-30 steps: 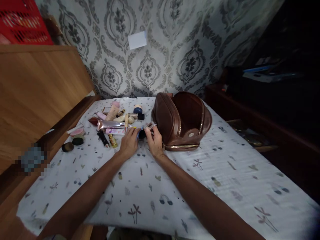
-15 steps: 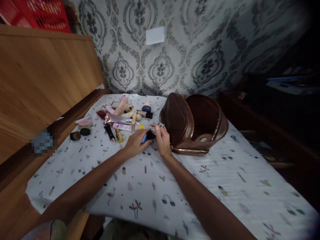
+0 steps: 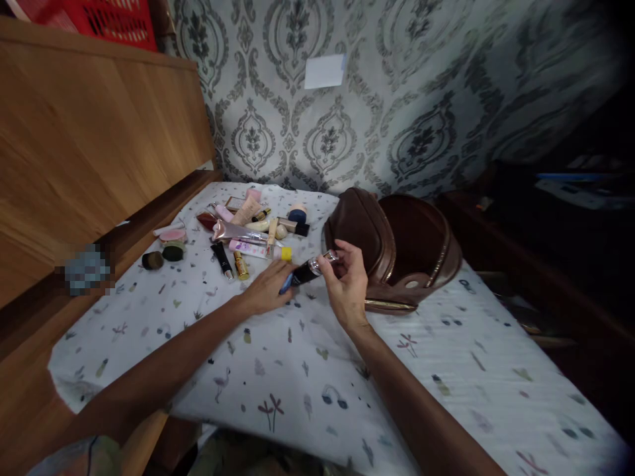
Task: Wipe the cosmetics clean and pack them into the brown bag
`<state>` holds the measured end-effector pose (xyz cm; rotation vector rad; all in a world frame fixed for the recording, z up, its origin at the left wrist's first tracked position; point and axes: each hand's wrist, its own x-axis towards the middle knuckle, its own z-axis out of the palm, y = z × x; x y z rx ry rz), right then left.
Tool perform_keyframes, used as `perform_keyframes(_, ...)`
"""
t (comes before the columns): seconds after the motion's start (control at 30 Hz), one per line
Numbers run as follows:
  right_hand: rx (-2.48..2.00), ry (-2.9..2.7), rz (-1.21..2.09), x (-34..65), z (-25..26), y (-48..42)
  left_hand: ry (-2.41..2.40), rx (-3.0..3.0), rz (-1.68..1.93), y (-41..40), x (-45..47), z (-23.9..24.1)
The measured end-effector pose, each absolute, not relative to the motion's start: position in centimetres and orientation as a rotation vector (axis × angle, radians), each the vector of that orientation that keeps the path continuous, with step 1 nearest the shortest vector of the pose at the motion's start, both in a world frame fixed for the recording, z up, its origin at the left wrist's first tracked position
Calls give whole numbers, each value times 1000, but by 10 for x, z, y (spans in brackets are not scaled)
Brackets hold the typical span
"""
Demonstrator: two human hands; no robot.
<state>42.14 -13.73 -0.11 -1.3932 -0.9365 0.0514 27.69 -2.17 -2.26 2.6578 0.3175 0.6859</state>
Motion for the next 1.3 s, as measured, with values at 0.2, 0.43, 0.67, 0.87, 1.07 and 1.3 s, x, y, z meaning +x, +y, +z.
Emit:
perform_keyframes(0.2, -1324, -942, 93, 418, -7, -152, 233, 2478, 1022, -35, 275, -17)
perform_keyframes(0.43, -1350, -938, 83, 418, -8, -155, 68, 2612, 961, -47, 275, -12)
perform_keyframes(0.67, -1327, -936, 68, 416, -5, -156, 395, 2558, 774, -27, 273, -18)
perform_keyframes(0.87, -1261, -989, 106, 417, -6, -156, 324, 2470, 585, -23, 274, -16)
perform_keyframes(1.07, -1290, -1074, 155, 415, -8, -159, 334, 2480, 601, -23, 279, -26)
perform_keyframes(1.3, -1251, -905, 137, 419, 2, -158, 289, 2247, 504, -24, 278, -19)
